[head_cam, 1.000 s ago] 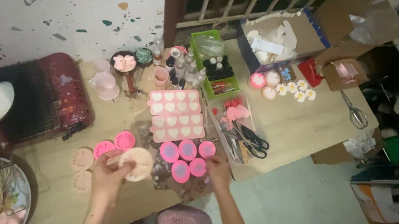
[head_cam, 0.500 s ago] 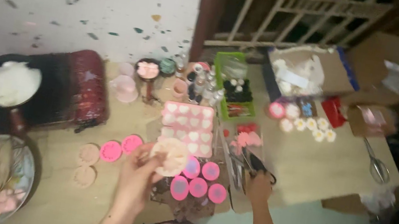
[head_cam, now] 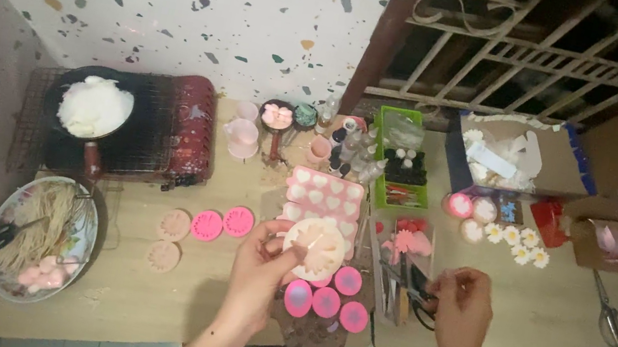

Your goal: The person is assembling and cleaning decorative wax elements, specifically wax flowers, likely for candle making.

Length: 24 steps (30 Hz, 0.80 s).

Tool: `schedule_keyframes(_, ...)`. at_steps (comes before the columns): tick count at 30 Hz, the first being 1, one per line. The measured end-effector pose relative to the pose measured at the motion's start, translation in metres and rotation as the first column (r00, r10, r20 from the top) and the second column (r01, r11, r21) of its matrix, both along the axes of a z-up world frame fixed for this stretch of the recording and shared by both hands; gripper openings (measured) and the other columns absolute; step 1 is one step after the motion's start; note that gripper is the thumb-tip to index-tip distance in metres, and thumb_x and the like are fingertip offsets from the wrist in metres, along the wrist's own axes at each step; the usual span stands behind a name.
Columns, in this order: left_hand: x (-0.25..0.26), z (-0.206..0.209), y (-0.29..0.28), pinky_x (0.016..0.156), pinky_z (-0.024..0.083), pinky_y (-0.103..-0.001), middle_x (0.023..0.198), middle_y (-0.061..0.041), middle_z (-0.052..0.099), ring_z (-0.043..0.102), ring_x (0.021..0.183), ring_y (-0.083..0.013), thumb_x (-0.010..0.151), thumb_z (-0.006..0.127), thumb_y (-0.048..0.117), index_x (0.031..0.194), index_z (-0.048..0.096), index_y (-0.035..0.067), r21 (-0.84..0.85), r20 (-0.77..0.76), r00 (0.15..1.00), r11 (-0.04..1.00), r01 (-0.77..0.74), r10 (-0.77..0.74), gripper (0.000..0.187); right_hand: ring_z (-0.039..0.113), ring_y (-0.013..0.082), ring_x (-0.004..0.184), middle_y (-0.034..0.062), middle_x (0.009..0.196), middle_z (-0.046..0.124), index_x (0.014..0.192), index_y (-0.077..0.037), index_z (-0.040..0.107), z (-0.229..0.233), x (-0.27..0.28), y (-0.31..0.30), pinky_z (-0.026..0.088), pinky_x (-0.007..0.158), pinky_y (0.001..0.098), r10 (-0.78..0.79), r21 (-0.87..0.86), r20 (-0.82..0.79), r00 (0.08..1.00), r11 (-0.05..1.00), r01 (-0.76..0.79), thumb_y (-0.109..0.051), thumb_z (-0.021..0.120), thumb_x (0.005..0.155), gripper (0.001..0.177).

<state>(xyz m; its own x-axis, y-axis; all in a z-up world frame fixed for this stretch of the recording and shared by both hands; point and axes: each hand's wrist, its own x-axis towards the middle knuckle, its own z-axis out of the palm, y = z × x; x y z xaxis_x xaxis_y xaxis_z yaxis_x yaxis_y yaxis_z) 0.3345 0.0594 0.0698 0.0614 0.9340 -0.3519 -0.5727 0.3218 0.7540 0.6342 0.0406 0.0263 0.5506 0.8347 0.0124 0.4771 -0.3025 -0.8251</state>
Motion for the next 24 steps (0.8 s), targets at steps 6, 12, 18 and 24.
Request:
schedule_keyframes(6,0.001,0.016,-0.005,0.07,0.061,-0.029,0.099,-0.013,0.076,0.073,0.085,-0.0163,0.086,0.064,-0.007,0.12,0.057,0.001,0.02,0.056,0.998,1.0,-0.023,0.022,0.035,0.072,0.0241,0.088,0.0169,0.101,0.071,0.111,-0.004,0.05,0.052,-0.121,-0.036,0.061,0.071,0.0351,0.306,0.577,-0.419,0.855,0.817,-0.009,0.004,0.067,0.093,0.025)
schedule_keyframes(12,-0.001,0.012,-0.009,0.072,0.06,-0.029,0.099,-0.014,0.076,0.072,0.085,-0.0161,0.087,0.064,-0.009,0.12,0.056,0.0,0.054,0.093,0.995,0.998,-0.042,0.037,0.036,0.072,0.0306,0.11,0.0207,0.105,0.073,0.104,-0.002,0.052,0.038,-0.16,-0.028,0.06,0.098,0.0405,0.452,0.722,-0.302,0.84,0.683,-0.108,0.011,0.069,0.091,0.026)
schedule_keyframes(18,-0.004,0.013,-0.01,0.07,0.058,-0.028,0.098,-0.013,0.077,0.073,0.084,-0.0148,0.086,0.064,-0.009,0.12,0.056,0.001,0.078,0.062,0.998,0.996,-0.036,0.031,0.037,0.071,0.0305,0.112,0.0221,0.107,0.073,0.101,-0.001,0.051,0.03,-0.168,-0.026,0.058,0.099,0.0402,0.421,0.723,-0.246,0.873,0.679,-0.124,0.012,0.068,0.091,0.024)
schedule_keyframes(24,-0.003,0.006,-0.011,0.07,0.058,-0.027,0.096,-0.013,0.077,0.071,0.083,-0.0141,0.086,0.065,-0.009,0.119,0.056,0.0,0.11,0.068,0.997,0.993,-0.034,0.026,0.035,0.072,0.0301,0.112,0.022,0.105,0.073,0.1,-0.001,0.052,0.028,-0.169,-0.027,0.058,0.1,0.0403,0.383,0.72,-0.222,0.897,0.685,-0.114,0.01,0.07,0.091,0.023)
